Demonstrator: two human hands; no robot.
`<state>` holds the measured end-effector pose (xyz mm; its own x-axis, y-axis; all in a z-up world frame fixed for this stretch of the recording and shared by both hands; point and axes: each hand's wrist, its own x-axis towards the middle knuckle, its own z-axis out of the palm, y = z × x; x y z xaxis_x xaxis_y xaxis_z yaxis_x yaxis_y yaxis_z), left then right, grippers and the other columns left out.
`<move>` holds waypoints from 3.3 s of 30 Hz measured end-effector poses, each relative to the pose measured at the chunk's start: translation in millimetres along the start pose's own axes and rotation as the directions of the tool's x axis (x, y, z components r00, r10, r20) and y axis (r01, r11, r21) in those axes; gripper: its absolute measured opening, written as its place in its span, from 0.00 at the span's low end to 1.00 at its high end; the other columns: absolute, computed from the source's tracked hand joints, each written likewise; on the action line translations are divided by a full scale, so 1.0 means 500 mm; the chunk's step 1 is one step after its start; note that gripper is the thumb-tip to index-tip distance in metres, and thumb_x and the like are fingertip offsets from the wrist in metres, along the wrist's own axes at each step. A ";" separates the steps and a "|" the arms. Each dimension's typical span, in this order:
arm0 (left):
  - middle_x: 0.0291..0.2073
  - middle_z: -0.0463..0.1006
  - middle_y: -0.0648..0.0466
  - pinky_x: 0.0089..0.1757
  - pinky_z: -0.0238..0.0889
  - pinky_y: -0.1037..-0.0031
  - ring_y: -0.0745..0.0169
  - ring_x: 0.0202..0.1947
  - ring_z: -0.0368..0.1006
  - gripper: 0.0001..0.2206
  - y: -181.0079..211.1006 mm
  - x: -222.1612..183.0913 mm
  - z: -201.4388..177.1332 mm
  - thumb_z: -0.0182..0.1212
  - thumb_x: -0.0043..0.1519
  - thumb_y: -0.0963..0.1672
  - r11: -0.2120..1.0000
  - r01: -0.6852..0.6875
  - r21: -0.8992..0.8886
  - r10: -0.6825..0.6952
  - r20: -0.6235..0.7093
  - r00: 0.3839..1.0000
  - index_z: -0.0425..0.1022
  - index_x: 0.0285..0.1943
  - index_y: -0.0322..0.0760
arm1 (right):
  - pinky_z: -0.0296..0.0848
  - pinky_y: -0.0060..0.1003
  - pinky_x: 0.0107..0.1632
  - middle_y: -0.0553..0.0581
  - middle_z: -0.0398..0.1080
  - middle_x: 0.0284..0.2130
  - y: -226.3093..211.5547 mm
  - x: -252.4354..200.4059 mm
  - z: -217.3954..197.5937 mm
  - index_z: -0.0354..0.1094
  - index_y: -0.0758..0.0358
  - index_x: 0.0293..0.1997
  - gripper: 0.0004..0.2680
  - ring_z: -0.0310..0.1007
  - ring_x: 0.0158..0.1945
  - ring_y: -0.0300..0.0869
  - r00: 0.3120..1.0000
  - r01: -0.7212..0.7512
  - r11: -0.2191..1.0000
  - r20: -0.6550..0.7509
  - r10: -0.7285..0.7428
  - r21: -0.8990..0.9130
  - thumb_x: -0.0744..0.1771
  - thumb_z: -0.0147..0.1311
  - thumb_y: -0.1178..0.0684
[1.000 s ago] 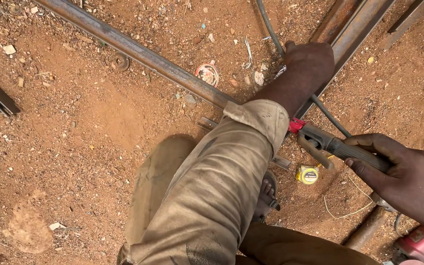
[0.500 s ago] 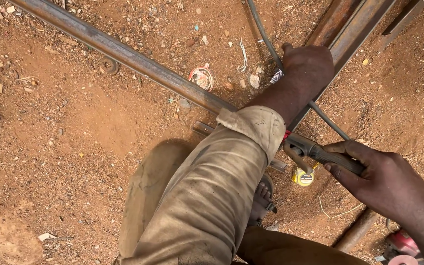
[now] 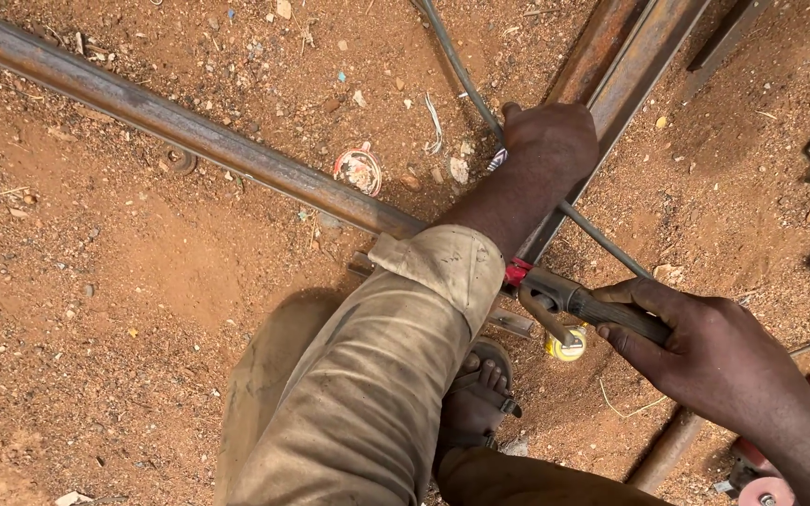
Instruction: The person measures a steel channel frame with a tape measure, positions a metal bar against the frame corner, and welds the joint using an electrode holder. They then move to another corner, align a bar against the frame, and weld that joint as well.
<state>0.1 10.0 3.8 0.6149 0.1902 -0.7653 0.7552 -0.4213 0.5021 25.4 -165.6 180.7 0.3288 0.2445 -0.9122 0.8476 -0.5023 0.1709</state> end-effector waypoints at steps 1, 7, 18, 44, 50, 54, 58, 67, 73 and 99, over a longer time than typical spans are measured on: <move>0.61 0.73 0.46 0.70 0.32 0.45 0.53 0.62 0.69 0.24 0.000 -0.005 -0.003 0.50 0.70 0.48 1.000 0.000 0.000 0.000 0.000 1.000 0.55 0.73 0.34 | 0.77 0.36 0.26 0.54 0.78 0.19 0.015 0.010 0.015 0.68 0.45 0.64 0.16 0.75 0.16 0.37 1.000 0.000 1.000 0.000 0.000 0.000 0.68 0.60 0.42; 0.64 0.69 0.44 0.70 0.33 0.46 0.52 0.65 0.66 0.25 0.000 -0.020 -0.009 0.50 0.70 0.48 1.000 0.003 -0.004 -0.003 0.011 1.000 0.55 0.74 0.33 | 0.81 0.36 0.29 0.52 0.79 0.22 0.018 0.004 0.022 0.69 0.43 0.62 0.17 0.76 0.21 0.37 0.999 0.034 0.999 -0.017 -0.034 0.015 0.67 0.61 0.41; 0.43 0.82 0.51 0.68 0.46 0.48 0.63 0.45 0.78 0.17 0.001 -0.015 -0.006 0.52 0.70 0.47 1.000 0.020 -0.011 -0.020 0.020 1.000 0.69 0.62 0.34 | 0.86 0.37 0.37 0.52 0.81 0.41 0.096 0.029 0.096 0.72 0.46 0.60 0.19 0.85 0.32 0.40 0.959 0.173 0.960 -0.260 -0.113 0.219 0.63 0.66 0.43; 0.36 0.81 0.53 0.68 0.45 0.46 0.66 0.40 0.79 0.16 -0.001 -0.003 0.000 0.52 0.69 0.47 0.999 0.040 -0.008 -0.040 0.006 0.999 0.69 0.61 0.33 | 0.84 0.34 0.40 0.61 0.78 0.48 0.172 0.084 0.227 0.71 0.65 0.54 0.17 0.84 0.43 0.42 0.701 0.670 0.614 -0.626 -0.341 0.417 0.61 0.64 0.57; 0.35 0.80 0.53 0.68 0.45 0.46 0.66 0.39 0.78 0.14 -0.005 0.000 0.002 0.52 0.69 0.46 0.999 0.040 -0.022 -0.040 0.010 0.999 0.72 0.58 0.34 | 0.82 0.37 0.29 0.58 0.81 0.40 0.166 0.043 0.166 0.73 0.59 0.57 0.18 0.84 0.29 0.42 0.925 0.323 0.778 -0.355 -0.139 0.538 0.61 0.67 0.55; 0.35 0.81 0.52 0.68 0.45 0.44 0.65 0.38 0.79 0.15 -0.009 0.002 0.008 0.52 0.69 0.46 0.999 0.015 -0.043 -0.016 -0.006 1.000 0.70 0.60 0.32 | 0.80 0.33 0.35 0.53 0.83 0.35 0.143 0.037 0.124 0.75 0.52 0.57 0.18 0.80 0.29 0.37 0.972 0.170 0.906 -0.219 -0.089 0.387 0.62 0.67 0.48; 0.38 0.81 0.51 0.68 0.48 0.45 0.64 0.40 0.79 0.15 -0.007 0.009 0.010 0.52 0.69 0.47 0.998 0.023 -0.056 -0.024 -0.023 0.999 0.72 0.59 0.34 | 0.85 0.29 0.32 0.49 0.81 0.36 0.072 0.022 0.053 0.69 0.45 0.64 0.17 0.83 0.24 0.36 0.995 -0.088 0.996 0.051 0.088 -0.007 0.67 0.61 0.46; 0.39 0.82 0.50 0.68 0.44 0.46 0.65 0.40 0.79 0.14 -0.006 -0.006 -0.002 0.52 0.69 0.47 0.997 0.006 -0.072 -0.007 -0.009 1.000 0.72 0.58 0.34 | 0.80 0.34 0.28 0.50 0.83 0.34 0.140 0.065 0.118 0.75 0.52 0.55 0.17 0.78 0.20 0.36 0.954 0.269 0.928 -0.204 -0.219 0.259 0.62 0.65 0.46; 0.33 0.82 0.53 0.69 0.44 0.46 0.67 0.34 0.78 0.12 -0.011 -0.011 -0.005 0.50 0.70 0.47 0.998 -0.011 -0.063 0.010 -0.011 1.000 0.76 0.49 0.36 | 0.76 0.35 0.27 0.51 0.78 0.23 0.104 0.051 0.082 0.72 0.45 0.61 0.19 0.75 0.18 0.39 0.999 0.040 0.972 -0.036 -0.032 0.232 0.63 0.66 0.44; 0.37 0.83 0.52 0.69 0.45 0.49 0.65 0.42 0.79 0.10 -0.015 -0.007 -0.009 0.51 0.69 0.46 0.997 -0.045 -0.069 0.048 0.044 0.998 0.78 0.45 0.38 | 0.80 0.37 0.28 0.51 0.77 0.24 0.136 0.059 0.113 0.68 0.42 0.65 0.20 0.78 0.19 0.39 0.996 0.075 0.997 0.040 -0.075 0.003 0.65 0.58 0.39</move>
<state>-6.6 16.6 4.7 0.6401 0.1300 -0.7573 0.7405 -0.3670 0.5629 69.3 -239.5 144.4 0.2469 0.2483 -0.9367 0.8688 -0.4849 0.1005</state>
